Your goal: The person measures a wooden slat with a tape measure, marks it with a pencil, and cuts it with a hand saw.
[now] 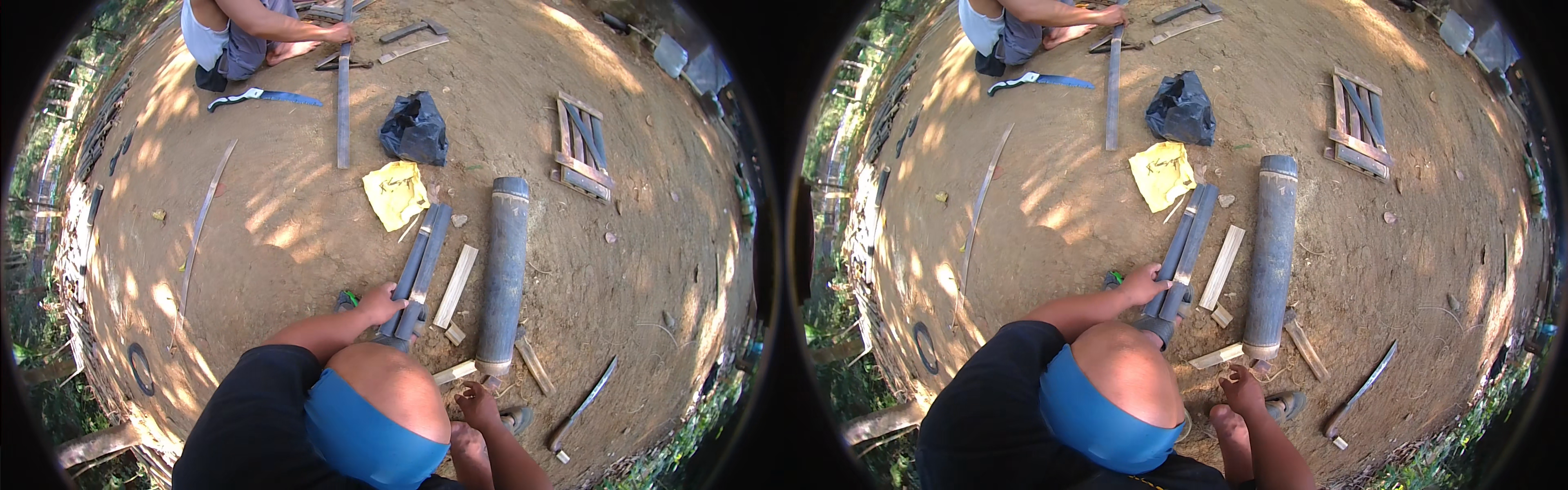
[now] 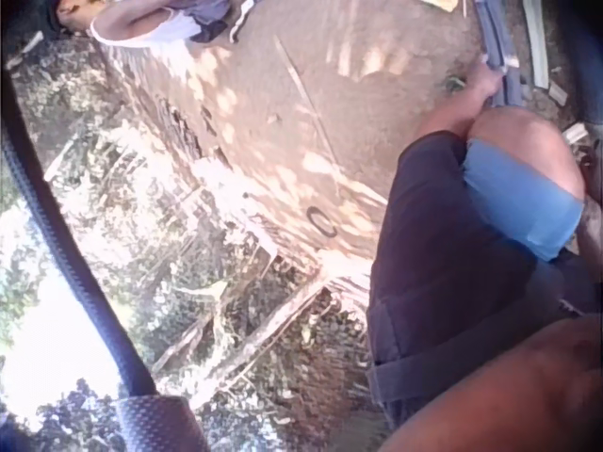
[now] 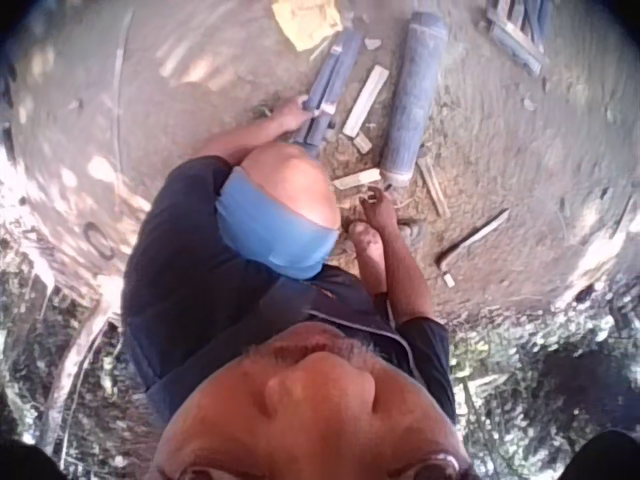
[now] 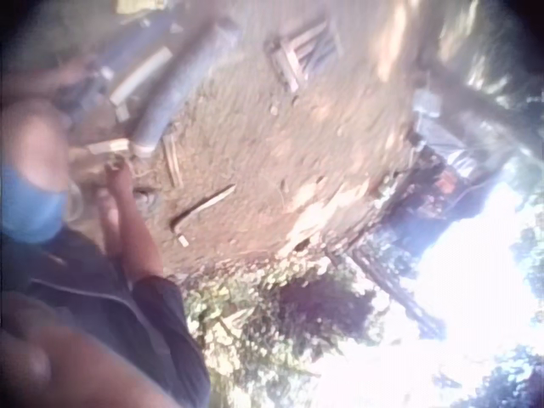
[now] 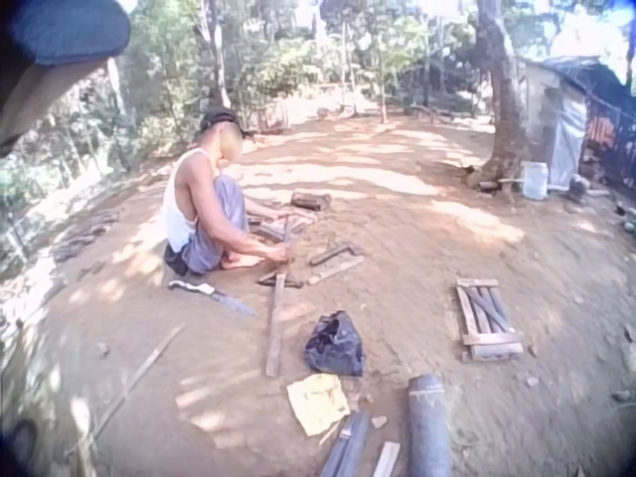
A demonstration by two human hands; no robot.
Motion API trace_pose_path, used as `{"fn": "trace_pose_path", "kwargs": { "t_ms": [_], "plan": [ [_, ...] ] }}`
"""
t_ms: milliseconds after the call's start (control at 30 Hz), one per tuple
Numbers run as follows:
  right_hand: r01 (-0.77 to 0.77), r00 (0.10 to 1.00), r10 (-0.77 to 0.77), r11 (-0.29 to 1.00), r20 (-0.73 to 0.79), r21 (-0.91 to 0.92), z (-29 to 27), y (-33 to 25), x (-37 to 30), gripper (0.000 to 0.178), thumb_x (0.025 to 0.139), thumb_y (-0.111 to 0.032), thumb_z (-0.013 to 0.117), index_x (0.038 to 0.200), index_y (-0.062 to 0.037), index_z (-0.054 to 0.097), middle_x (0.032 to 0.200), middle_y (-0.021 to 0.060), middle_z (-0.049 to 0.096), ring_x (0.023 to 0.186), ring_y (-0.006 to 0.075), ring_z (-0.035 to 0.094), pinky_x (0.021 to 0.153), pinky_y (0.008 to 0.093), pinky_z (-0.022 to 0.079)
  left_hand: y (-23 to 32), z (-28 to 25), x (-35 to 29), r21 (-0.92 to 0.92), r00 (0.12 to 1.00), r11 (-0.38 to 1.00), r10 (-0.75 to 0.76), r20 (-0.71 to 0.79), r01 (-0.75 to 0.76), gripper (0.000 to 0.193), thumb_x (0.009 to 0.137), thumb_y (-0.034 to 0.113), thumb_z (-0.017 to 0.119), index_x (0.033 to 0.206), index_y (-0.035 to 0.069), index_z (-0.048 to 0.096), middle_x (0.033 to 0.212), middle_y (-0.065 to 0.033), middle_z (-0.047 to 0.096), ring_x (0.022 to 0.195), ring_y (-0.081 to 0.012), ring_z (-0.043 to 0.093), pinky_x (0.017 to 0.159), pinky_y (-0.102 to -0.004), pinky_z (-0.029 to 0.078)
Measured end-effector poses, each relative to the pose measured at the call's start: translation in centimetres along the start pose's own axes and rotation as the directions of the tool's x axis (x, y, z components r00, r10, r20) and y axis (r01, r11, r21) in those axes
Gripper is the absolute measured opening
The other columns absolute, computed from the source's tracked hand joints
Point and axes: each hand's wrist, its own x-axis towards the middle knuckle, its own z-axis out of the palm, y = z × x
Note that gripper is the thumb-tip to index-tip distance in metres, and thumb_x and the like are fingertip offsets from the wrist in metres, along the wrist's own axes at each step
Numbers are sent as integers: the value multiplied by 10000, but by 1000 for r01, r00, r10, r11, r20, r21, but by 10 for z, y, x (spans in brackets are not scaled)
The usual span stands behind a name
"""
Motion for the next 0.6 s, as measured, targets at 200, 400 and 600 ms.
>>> {"fn": "trace_pose_path", "kwargs": {
  "t_ms": [200, 400, 600],
  "plan": [
    [45, 993, -46, 999, -106, -13, -10, 22, 1, 548, 880, -344, 762, 1322, -60, 607, 1124, 178, 725, 1008, 343, 713, 891, 434, 554, -9, 0, -29, -69, 989, 997, 18, -144, -28, 518, 902, 352, 755, 1255, 0, 615, 1087, -190, 712, 980, -324, 706, 846, -429, 551],
    [9, 990, -12, 1000, -140, -20, -8, 49, -16, 528, 872, -336, 762, 1286, -38, 623, 1081, 189, 732, 1013, 355, 709, 886, 449, 552, -10, 2, -75, -59, 999, 998, -6, -49, 3, 500, 904, 347, 751, 1252, 25, 590, 964, -153, 703, 903, -313, 699, 803, -430, 548],
    [51, 989, -39, 995, -142, 86, 17, 86, -27, 503, 877, -334, 732, 1249, -15, 619, 1052, 188, 739, 996, 362, 710, 887, 453, 548, -30, 4, -77, 21, 1000, 1000, -12, -11, 12, 531, 910, 360, 738, 1275, 12, 567, 958, -158, 721, 901, -321, 712, 798, -435, 549]
  ]
}}
